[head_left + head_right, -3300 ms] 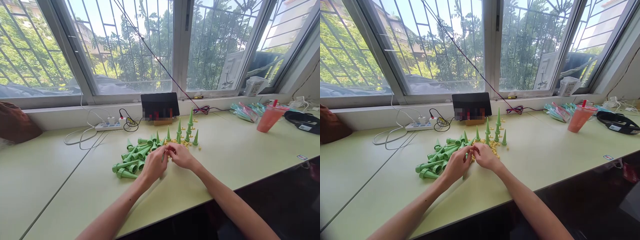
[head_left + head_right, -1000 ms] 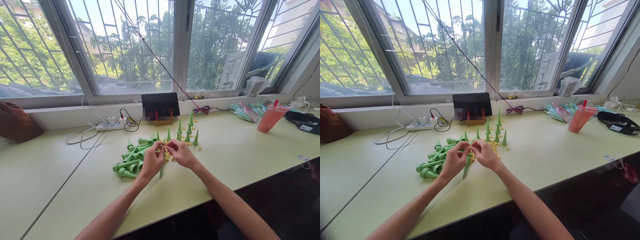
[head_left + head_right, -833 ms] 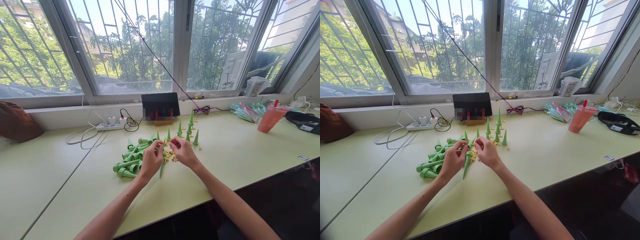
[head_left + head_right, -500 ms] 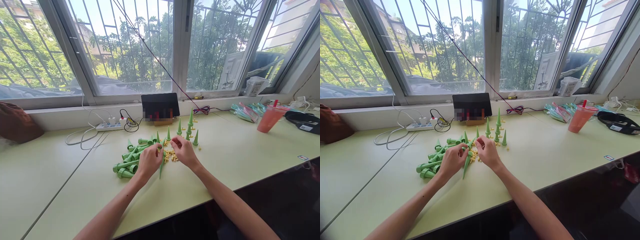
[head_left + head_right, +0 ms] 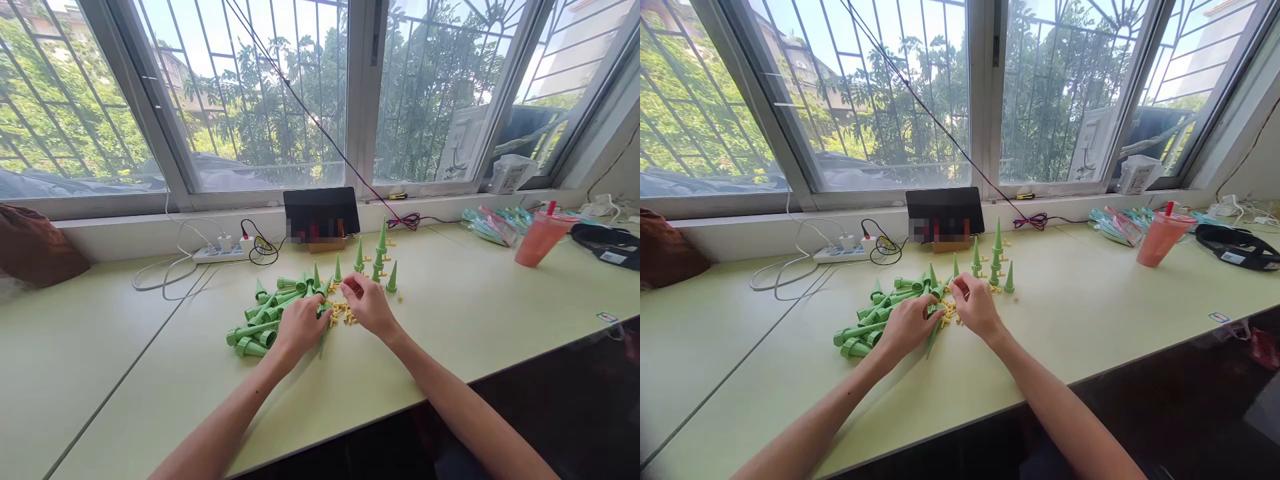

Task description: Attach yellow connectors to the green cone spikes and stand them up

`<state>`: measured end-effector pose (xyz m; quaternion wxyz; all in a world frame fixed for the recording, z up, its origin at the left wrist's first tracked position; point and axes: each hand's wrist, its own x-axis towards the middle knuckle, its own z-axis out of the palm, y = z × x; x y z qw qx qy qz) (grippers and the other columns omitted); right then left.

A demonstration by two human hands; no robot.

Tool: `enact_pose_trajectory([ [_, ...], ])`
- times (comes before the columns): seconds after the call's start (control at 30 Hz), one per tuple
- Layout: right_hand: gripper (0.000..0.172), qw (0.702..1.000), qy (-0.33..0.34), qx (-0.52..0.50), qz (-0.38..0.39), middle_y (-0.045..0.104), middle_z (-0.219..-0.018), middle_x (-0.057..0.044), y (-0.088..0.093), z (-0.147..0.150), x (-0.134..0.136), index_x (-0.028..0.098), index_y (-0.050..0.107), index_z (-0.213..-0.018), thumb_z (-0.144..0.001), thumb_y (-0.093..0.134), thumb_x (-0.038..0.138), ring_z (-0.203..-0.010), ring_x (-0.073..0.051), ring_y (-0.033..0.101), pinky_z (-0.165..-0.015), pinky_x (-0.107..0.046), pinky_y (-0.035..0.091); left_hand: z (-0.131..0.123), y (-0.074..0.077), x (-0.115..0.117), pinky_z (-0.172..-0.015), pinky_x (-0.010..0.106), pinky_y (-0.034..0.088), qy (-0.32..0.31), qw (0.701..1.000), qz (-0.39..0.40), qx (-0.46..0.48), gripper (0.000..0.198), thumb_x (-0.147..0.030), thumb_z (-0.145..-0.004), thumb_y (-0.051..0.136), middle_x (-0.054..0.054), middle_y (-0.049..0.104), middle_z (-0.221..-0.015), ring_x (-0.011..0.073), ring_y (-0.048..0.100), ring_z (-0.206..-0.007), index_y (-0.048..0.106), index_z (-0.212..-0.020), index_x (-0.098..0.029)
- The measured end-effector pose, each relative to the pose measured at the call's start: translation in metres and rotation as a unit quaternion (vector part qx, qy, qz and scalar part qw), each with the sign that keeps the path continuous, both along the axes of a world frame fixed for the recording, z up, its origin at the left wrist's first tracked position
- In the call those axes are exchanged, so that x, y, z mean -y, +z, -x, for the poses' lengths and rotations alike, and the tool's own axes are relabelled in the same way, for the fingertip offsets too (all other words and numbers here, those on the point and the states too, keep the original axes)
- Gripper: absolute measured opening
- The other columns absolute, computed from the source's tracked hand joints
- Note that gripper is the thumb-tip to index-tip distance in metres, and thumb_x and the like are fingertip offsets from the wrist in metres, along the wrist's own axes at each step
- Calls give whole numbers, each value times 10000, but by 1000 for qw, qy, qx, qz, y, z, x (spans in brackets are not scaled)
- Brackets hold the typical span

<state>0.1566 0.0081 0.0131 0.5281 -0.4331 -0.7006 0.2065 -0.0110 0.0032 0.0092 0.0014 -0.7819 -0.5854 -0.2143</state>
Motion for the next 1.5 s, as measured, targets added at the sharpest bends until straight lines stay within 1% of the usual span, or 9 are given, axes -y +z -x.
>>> enact_pose_trajectory([
  [0.2,189,1000,-1,0,2,627,-724,-21,-1,1,0,191,573,-818,-902,490,339,-607,-139,551,-579,-247,442,0,-2,-1,-559,252,339,-20,999,-16,27,143,-295,-856,540,17,630,-675,179,595,-632,656,-885,-217],
  [0.4,178,1000,0,0,-1,625,-729,-17,0,1,0,190,574,-827,-903,493,328,-614,-136,550,-582,-240,440,-2,-2,2,-606,258,375,-51,996,-48,59,145,-262,-882,500,21,630,-793,160,577,-668,625,-930,-206],
  [0.57,176,1000,-2,-3,-2,624,-742,-20,-2,0,-1,188,572,-842,-906,489,329,-634,-139,560,-593,-241,447,-2,-1,2,-634,255,412,-78,989,-72,107,157,-263,-901,481,20,579,-827,143,562,-677,604,-974,-200],
  [0.77,180,1000,-8,-6,-2,624,-745,-16,-2,0,-1,186,570,-842,-905,493,336,-634,-134,560,-587,-236,446,-2,-1,1,-616,256,441,-110,977,-89,162,163,-285,-921,457,29,515,-950,93,537,-602,582,-988,-204],
  [1.0,177,1000,-12,-8,-3,627,-753,-16,-2,0,-1,189,571,-846,-906,493,335,-633,-137,562,-589,-243,449,-4,-4,0,-587,245,442,-123,971,-83,190,120,-232,-916,445,48,507,-1052,109,564,-692,542,-983,-210],
  [1.13,173,1000,-14,-10,-6,634,-768,-24,-1,1,-1,188,579,-855,-904,492,329,-648,-143,574,-599,-250,460,-4,-4,-2,-603,241,457,-124,964,-80,223,113,-238,-916,439,47,528,-1013,133,565,-766,539,-957,-208],
  [1.23,172,1000,-14,-11,-9,639,-770,-29,-1,1,-1,186,588,-861,-901,495,325,-653,-146,582,-602,-252,468,-4,-2,-3,-585,235,459,-104,954,-74,270,127,-272,-913,449,45,554,-978,133,567,-751,551,-946,-204],
  [1.37,169,1000,-11,-12,-7,642,-767,-29,0,1,0,184,598,-861,-896,502,318,-651,-143,584,-592,-248,467,-3,2,-4,-490,211,433,-60,926,-33,372,157,-329,-885,497,32,592,-879,116,569,-631,557,-942,-196],
  [1.5,164,1000,-1,-12,-6,631,-747,-22,1,2,2,184,591,-836,-894,502,308,-621,-134,567,-574,-241,454,-2,3,-5,-376,188,370,-42,886,13,462,198,-386,-857,536,-23,555,-685,84,486,-450,542,-926,-201],
])
